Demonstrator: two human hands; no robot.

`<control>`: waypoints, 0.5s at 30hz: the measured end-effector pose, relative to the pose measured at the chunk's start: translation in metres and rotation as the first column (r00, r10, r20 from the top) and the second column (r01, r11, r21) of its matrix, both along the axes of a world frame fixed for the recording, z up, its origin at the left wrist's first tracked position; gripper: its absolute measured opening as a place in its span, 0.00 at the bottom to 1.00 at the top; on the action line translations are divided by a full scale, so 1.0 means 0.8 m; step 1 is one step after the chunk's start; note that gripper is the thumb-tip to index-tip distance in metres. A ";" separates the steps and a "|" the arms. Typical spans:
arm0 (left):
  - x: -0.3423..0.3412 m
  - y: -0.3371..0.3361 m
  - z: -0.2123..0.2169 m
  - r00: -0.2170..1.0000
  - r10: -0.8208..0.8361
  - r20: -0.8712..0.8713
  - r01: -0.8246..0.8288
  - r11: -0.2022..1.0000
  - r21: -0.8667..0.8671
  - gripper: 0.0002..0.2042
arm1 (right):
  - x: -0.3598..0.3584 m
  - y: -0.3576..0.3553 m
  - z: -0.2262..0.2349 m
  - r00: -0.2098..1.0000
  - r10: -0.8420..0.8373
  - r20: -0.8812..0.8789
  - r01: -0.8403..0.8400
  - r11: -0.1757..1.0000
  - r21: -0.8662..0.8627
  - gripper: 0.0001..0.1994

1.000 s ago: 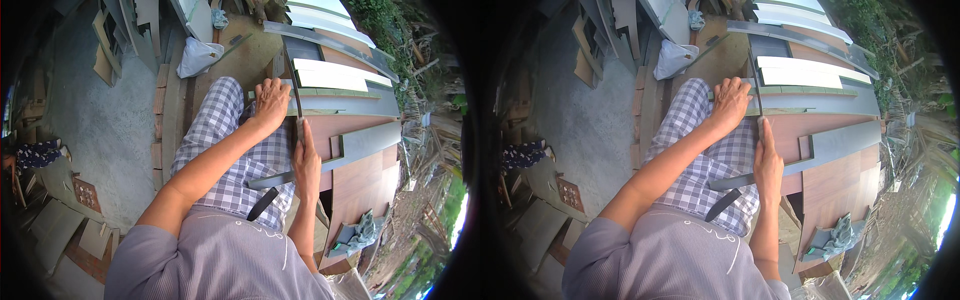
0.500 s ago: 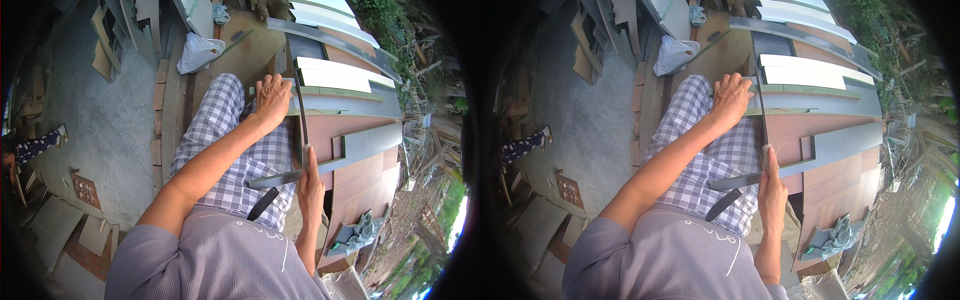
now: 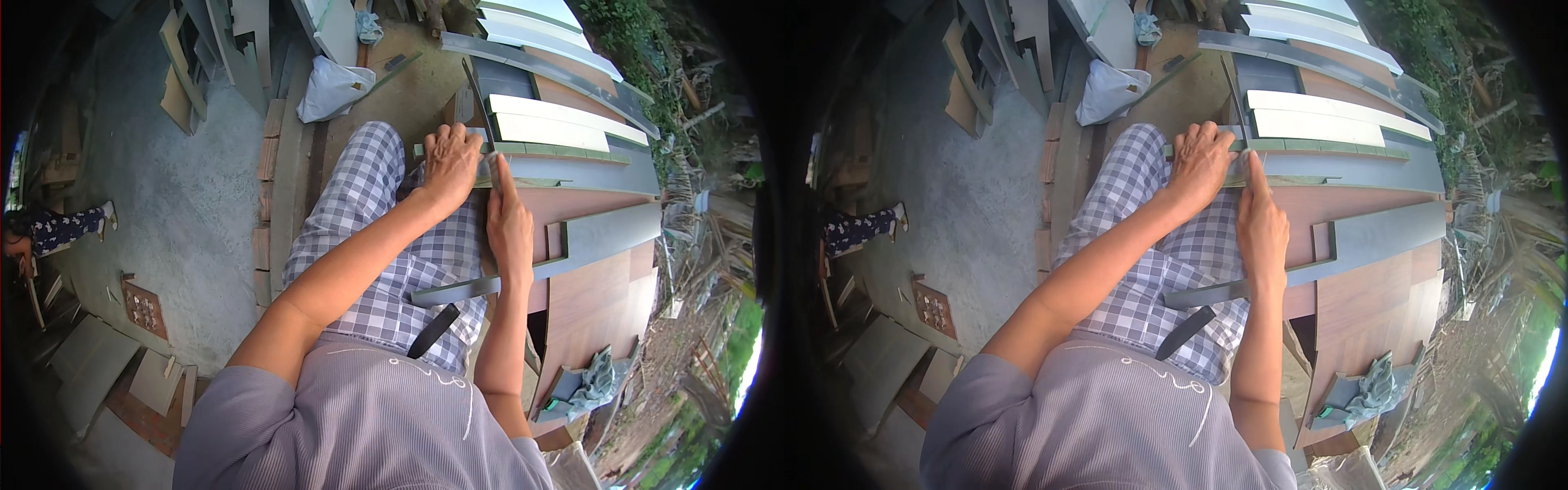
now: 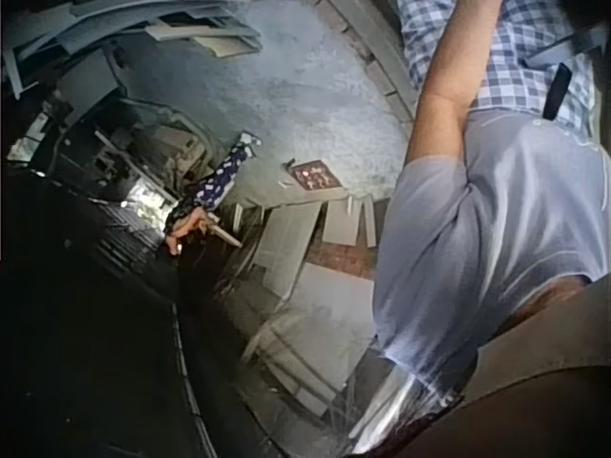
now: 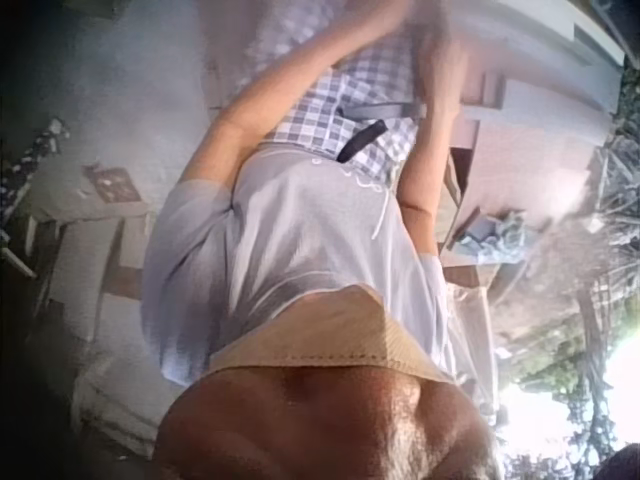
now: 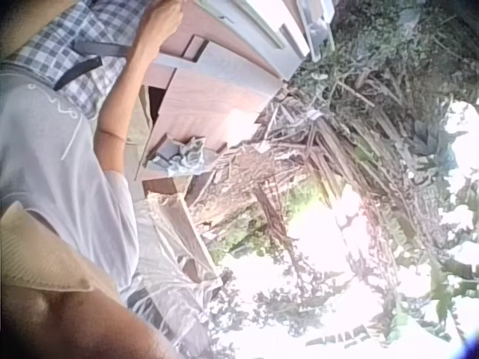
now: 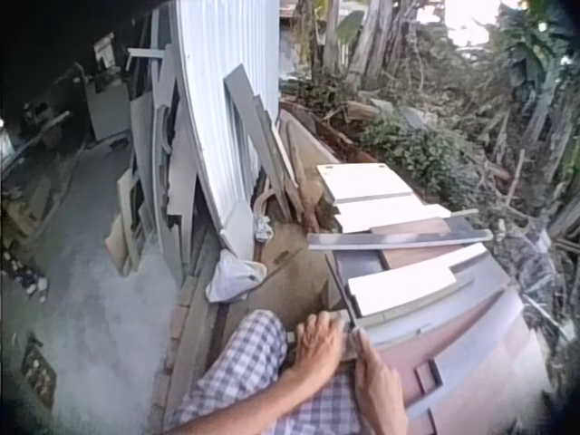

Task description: Trimming the edges of laminated panels using a hand saw/blade tool.

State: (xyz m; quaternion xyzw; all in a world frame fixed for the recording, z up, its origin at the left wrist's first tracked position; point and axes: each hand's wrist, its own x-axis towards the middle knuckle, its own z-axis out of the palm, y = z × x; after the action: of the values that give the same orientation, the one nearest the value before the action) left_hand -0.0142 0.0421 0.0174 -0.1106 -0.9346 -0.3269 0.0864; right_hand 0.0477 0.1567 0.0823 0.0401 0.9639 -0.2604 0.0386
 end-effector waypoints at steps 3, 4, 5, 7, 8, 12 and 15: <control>-0.001 -0.001 -0.001 1.000 -0.003 0.014 0.003 1.000 0.006 0.09 | -0.009 -0.003 -0.003 1.000 -0.007 -0.007 0.007 1.000 -0.022 0.25; -0.001 0.000 -0.002 1.000 -0.007 0.016 0.007 1.000 0.007 0.09 | -0.003 0.000 -0.006 1.000 -0.011 -0.004 0.011 1.000 -0.020 0.25; -0.001 -0.002 -0.003 1.000 -0.001 0.012 0.001 1.000 0.007 0.09 | 0.009 0.002 -0.010 0.999 -0.001 -0.037 -0.001 0.998 -0.058 0.25; -0.001 -0.004 -0.005 1.000 0.002 0.014 -0.002 1.000 0.009 0.09 | 0.039 0.006 -0.003 0.998 0.004 -0.064 -0.010 0.996 -0.094 0.25; -0.003 -0.005 -0.006 1.000 0.008 0.006 -0.008 1.000 0.007 0.09 | 0.057 0.006 0.009 0.999 -0.036 0.026 0.039 0.993 -0.112 0.26; -0.005 -0.008 -0.005 1.000 0.019 -0.015 -0.019 1.000 0.001 0.09 | 0.131 0.023 0.027 0.986 -0.105 0.131 0.118 0.988 -0.100 0.28; -0.004 -0.007 -0.003 1.000 0.004 -0.011 -0.004 1.000 0.006 0.09 | 0.151 0.029 0.040 0.976 -0.136 0.170 0.162 0.975 -0.153 0.28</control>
State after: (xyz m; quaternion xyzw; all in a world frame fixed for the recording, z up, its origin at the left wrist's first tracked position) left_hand -0.0177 0.0366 0.0154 -0.1103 -0.9333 -0.3291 0.0924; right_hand 0.1687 0.1801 0.1142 0.1298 0.9270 -0.3378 0.0987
